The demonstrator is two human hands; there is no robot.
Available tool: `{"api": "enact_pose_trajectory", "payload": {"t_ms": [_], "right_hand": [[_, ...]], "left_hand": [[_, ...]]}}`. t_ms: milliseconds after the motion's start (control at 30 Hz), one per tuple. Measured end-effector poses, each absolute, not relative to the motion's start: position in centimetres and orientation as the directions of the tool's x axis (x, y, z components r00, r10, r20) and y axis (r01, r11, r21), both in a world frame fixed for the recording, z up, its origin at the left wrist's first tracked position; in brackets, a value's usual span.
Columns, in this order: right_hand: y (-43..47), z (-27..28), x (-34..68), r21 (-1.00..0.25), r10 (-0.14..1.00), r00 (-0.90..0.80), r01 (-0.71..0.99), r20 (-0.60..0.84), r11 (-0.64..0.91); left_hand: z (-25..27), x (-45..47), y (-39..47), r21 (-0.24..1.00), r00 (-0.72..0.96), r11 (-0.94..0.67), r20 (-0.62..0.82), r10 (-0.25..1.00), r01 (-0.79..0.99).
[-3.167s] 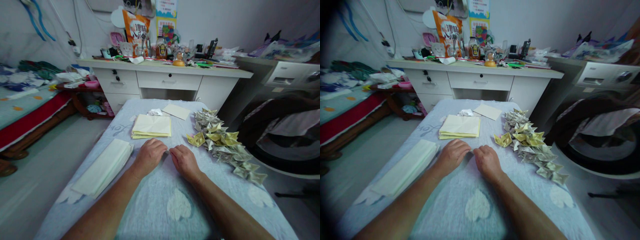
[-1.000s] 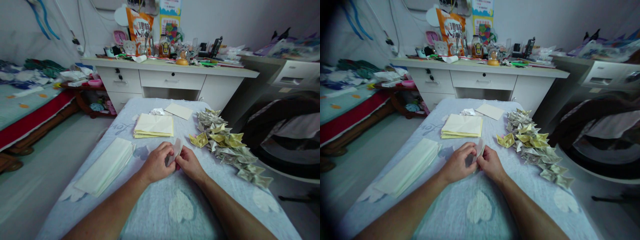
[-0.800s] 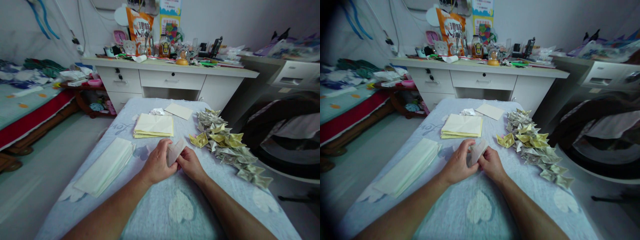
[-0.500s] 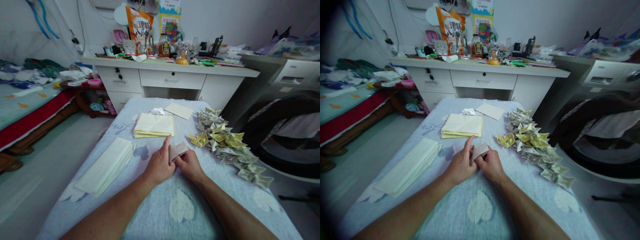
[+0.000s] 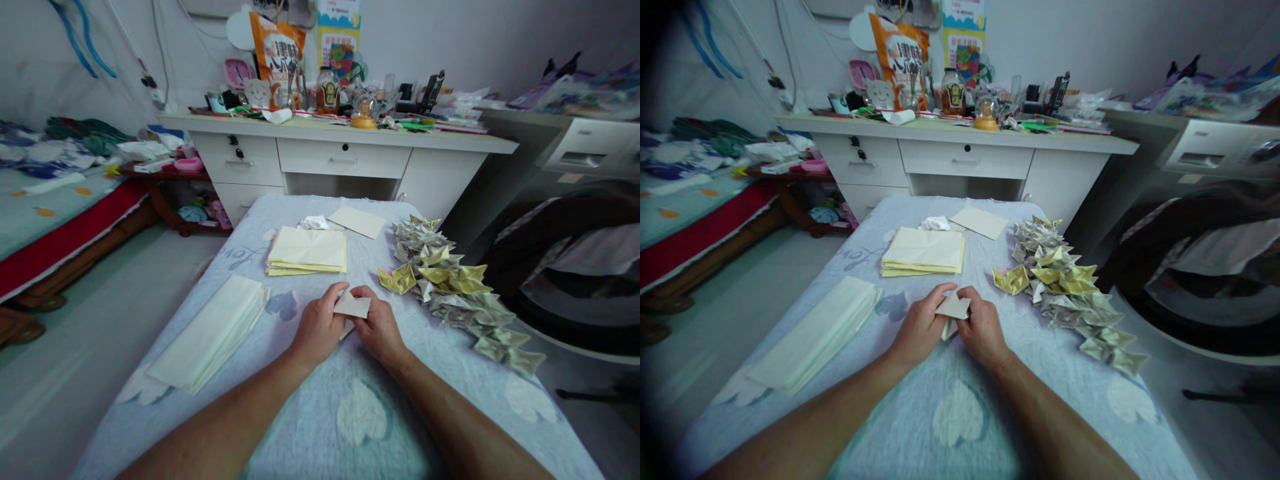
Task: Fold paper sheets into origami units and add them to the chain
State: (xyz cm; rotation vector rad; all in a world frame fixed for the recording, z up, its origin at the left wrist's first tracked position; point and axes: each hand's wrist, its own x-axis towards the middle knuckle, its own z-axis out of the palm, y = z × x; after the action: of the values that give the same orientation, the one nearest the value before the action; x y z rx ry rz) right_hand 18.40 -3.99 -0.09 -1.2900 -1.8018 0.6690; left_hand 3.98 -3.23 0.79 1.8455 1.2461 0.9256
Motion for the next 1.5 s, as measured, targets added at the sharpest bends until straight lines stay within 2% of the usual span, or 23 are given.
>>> {"api": "enact_pose_trajectory", "payload": {"t_ms": [133, 267, 367, 533, 633, 800, 933, 1033, 1133, 1233, 1333, 1500], "right_hand": [[-4.1, -0.3, 18.5, -0.784, 0.945, -0.138, 0.53, 0.298, 0.324], [-4.3, -0.3, 18.6, -0.762, 0.933, -0.152, 0.543, 0.325, 0.354], [-4.3, -0.2, 18.6, -0.742, 0.932, -0.12, 0.575, 0.342, 0.346], [-4.0, -0.1, 18.6, -0.699, 0.914, -0.03, 0.634, 0.404, 0.33], [-3.8, -0.2, 18.8, -0.701, 0.911, -0.039, 0.625, 0.411, 0.343], [-3.7, -0.2, 19.2, -0.711, 0.894, -0.083, 0.576, 0.439, 0.403], [-3.6, 0.0, 19.6, -0.676, 0.859, -0.118, 0.567, 0.498, 0.47], [-3.6, -0.1, 19.9, -0.657, 0.843, -0.11, 0.577, 0.526, 0.485], [-3.6, -0.2, 19.9, -0.636, 0.82, -0.122, 0.572, 0.559, 0.518], [-3.8, -0.2, 19.7, -0.606, 0.793, -0.175, 0.556, 0.584, 0.569], [-4.0, -0.1, 19.4, -0.574, 0.786, -0.232, 0.57, 0.573, 0.587], [-4.3, 0.0, 19.2, -0.53, 0.794, -0.272, 0.622, 0.544, 0.576]], "left_hand": [[0.2, 3.8, -2.4, 0.975, 0.257, -0.13, 0.081, 0.963, 0.179], [-0.3, 3.8, -1.8, 1.0, 0.271, 0.025, -0.022, 0.962, -0.009], [-0.3, 4.0, -1.9, 0.999, 0.275, 0.005, -0.014, 0.961, 0.035], [0.1, 4.6, -2.9, 0.955, 0.3, -0.202, 0.131, 0.945, 0.217], [0.4, 4.7, -3.3, 0.958, 0.349, -0.201, 0.121, 0.929, 0.203], [0.8, 4.0, -2.9, 0.997, 0.481, -0.051, 0.068, 0.874, -0.049], [0.8, 3.4, -2.3, 0.955, 0.546, 0.115, 0.056, 0.836, -0.274], [0.9, 3.2, -2.2, 0.913, 0.587, 0.219, 0.028, 0.809, -0.346], [1.1, 3.0, -2.1, 0.896, 0.585, 0.268, -0.011, 0.811, -0.354], [1.1, 3.0, -1.9, 0.925, 0.477, 0.25, -0.089, 0.874, -0.286], [0.8, 3.0, -1.7, 0.948, 0.352, 0.25, -0.17, 0.921, -0.197], [1.1, 3.1, -1.7, 0.952, 0.306, 0.271, -0.217, 0.927, -0.146]]}}
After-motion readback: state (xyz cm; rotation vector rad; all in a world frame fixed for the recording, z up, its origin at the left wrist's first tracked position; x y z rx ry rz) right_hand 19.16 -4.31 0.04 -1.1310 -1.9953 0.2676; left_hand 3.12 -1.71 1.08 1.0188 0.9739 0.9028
